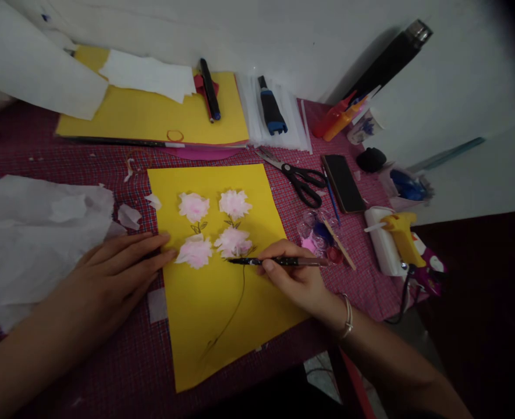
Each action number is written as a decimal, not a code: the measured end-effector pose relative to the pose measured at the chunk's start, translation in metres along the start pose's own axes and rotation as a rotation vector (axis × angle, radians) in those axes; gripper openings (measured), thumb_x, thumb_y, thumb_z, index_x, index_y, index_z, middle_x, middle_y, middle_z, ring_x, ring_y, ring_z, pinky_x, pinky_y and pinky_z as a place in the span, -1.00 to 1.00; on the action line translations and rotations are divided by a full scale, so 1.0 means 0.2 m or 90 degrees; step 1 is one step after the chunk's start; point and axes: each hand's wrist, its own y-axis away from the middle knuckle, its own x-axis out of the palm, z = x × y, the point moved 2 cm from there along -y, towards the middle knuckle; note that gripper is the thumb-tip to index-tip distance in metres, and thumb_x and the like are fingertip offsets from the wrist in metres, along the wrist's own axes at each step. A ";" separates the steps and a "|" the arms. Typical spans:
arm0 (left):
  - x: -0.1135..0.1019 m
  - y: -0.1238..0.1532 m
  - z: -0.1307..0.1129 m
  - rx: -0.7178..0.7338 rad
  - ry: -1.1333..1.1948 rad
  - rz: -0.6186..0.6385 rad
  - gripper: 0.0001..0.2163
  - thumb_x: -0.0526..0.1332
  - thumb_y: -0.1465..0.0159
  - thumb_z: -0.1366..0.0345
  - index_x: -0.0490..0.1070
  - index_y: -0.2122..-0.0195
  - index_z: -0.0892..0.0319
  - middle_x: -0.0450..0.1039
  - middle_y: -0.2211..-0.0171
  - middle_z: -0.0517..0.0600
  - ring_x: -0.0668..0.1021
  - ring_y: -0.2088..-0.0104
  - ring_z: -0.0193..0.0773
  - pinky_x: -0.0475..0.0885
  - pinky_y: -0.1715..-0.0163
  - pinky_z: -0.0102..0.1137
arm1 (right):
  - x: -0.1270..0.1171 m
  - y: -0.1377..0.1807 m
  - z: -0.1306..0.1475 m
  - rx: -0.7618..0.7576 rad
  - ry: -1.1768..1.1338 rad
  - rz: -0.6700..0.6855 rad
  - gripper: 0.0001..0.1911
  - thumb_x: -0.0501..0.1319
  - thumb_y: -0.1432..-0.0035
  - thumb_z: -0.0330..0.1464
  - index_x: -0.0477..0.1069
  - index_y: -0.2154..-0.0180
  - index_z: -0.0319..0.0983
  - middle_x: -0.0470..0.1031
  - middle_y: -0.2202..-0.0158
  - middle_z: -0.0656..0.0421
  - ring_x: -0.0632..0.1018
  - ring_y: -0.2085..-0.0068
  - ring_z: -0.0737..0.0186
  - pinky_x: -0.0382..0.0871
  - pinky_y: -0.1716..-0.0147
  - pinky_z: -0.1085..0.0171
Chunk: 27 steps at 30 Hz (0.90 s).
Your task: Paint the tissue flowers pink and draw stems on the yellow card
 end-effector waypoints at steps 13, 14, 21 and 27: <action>0.02 0.03 0.02 -0.018 0.001 0.041 -0.50 0.00 -0.39 0.32 0.05 -0.35 -0.11 0.23 -0.30 -0.07 0.31 -0.24 -0.13 0.18 -0.23 -0.13 | 0.00 -0.01 0.03 -0.021 -0.036 0.030 -0.94 0.23 -0.24 -0.36 0.48 0.26 -0.19 0.52 0.39 0.19 0.55 0.38 0.35 0.42 0.44 0.36; 0.02 0.03 0.02 -0.022 0.000 0.038 -0.49 0.00 -0.39 0.31 0.03 -0.36 -0.13 0.23 -0.30 -0.08 0.32 -0.24 -0.12 0.19 -0.23 -0.12 | 0.00 -0.01 0.02 -0.014 -0.033 0.015 -0.94 0.23 -0.24 -0.36 0.48 0.27 -0.19 0.52 0.40 0.19 0.54 0.39 0.35 0.42 0.44 0.36; 0.03 0.04 0.03 -0.044 0.007 0.041 -0.48 0.01 -0.39 0.27 0.02 -0.36 -0.16 0.23 -0.30 -0.07 0.35 -0.22 -0.05 0.22 -0.21 -0.04 | 0.02 -0.03 0.04 -0.029 -0.034 0.087 -0.95 0.23 -0.22 -0.42 0.47 0.28 -0.19 0.51 0.40 0.22 0.53 0.37 0.36 0.43 0.38 0.35; 0.02 0.03 0.03 -0.019 -0.021 0.041 -0.44 0.00 -0.39 0.30 -0.10 -0.39 -0.16 0.19 -0.31 -0.06 0.32 -0.24 -0.07 0.17 -0.25 -0.06 | -0.08 0.00 0.06 0.031 -0.102 -0.055 -0.90 0.24 -0.26 -0.32 0.48 0.17 -0.14 0.54 0.39 0.23 0.57 0.39 0.37 0.44 0.44 0.38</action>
